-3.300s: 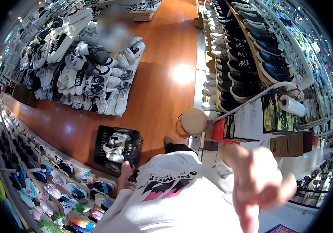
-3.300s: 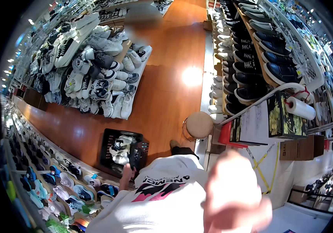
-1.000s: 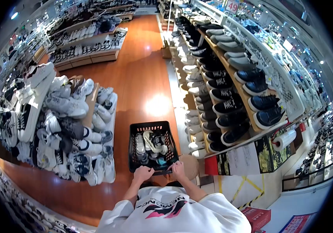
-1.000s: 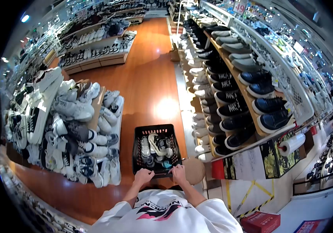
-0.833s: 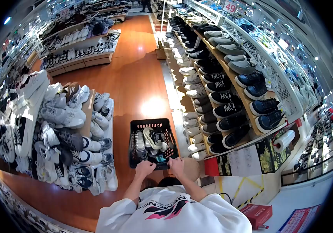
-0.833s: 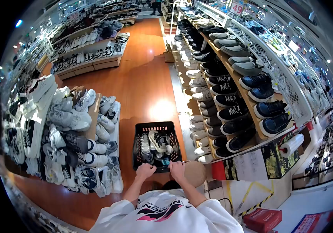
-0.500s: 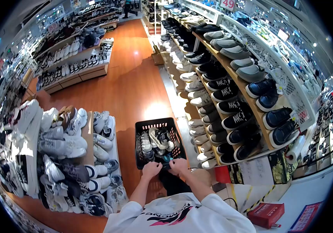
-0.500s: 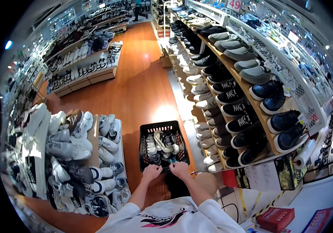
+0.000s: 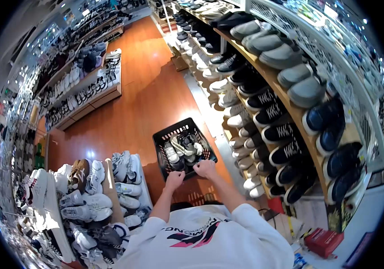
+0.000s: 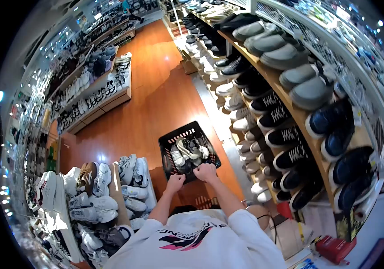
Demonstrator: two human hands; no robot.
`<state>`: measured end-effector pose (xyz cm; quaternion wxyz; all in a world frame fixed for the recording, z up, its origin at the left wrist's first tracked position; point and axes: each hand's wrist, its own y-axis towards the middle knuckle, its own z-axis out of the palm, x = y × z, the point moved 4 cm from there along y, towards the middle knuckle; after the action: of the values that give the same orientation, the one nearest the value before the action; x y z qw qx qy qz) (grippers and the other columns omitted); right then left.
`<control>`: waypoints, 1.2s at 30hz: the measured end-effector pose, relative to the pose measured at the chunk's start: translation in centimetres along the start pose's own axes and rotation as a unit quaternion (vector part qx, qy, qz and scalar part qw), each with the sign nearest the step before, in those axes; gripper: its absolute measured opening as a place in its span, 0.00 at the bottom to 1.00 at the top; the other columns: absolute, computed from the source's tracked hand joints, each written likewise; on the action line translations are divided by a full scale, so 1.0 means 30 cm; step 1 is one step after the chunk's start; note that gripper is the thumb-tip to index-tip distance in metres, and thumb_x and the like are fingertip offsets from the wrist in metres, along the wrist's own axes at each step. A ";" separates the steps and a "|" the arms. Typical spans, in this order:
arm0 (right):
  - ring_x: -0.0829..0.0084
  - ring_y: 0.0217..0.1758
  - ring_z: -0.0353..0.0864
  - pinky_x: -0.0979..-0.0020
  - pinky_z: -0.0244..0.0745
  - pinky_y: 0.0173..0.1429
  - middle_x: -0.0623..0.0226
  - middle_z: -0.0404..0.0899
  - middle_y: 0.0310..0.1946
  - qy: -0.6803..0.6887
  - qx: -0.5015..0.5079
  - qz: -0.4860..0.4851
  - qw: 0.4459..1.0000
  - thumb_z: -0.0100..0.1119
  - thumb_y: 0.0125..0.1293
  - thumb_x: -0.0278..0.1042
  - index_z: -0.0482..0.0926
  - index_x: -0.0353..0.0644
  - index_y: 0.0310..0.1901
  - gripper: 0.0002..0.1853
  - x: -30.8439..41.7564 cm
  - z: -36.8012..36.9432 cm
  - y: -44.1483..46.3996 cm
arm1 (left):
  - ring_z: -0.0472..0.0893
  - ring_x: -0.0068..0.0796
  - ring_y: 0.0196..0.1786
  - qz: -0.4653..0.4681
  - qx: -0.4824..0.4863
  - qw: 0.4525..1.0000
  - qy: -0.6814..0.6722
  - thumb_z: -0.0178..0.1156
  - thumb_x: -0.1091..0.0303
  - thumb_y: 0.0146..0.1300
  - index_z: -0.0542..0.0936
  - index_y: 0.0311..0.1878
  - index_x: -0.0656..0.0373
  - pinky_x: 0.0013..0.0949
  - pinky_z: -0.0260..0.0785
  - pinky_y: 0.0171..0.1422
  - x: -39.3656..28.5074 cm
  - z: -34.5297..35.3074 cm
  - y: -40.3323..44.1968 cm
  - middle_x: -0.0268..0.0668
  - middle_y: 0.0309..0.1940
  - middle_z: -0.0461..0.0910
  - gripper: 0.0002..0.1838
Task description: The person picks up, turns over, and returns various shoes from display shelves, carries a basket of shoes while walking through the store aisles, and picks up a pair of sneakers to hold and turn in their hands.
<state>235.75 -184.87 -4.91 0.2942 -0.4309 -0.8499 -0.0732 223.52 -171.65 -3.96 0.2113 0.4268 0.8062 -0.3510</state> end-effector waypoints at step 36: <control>0.59 0.23 0.79 0.62 0.74 0.34 0.63 0.77 0.14 0.033 0.054 0.014 0.998 0.49 0.51 0.49 0.81 0.45 0.20 0.18 0.351 -0.081 2.093 | 0.78 0.48 0.26 0.061 -0.050 0.997 -0.009 0.49 0.56 0.59 0.79 0.24 0.63 0.43 0.70 0.32 0.040 -1.045 1.857 0.50 0.17 0.75 0.20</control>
<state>280.71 -139.74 -5.09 0.3464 -0.4237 -0.8361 -0.0370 268.16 -125.92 -5.40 0.2610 0.4606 0.7933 -0.3005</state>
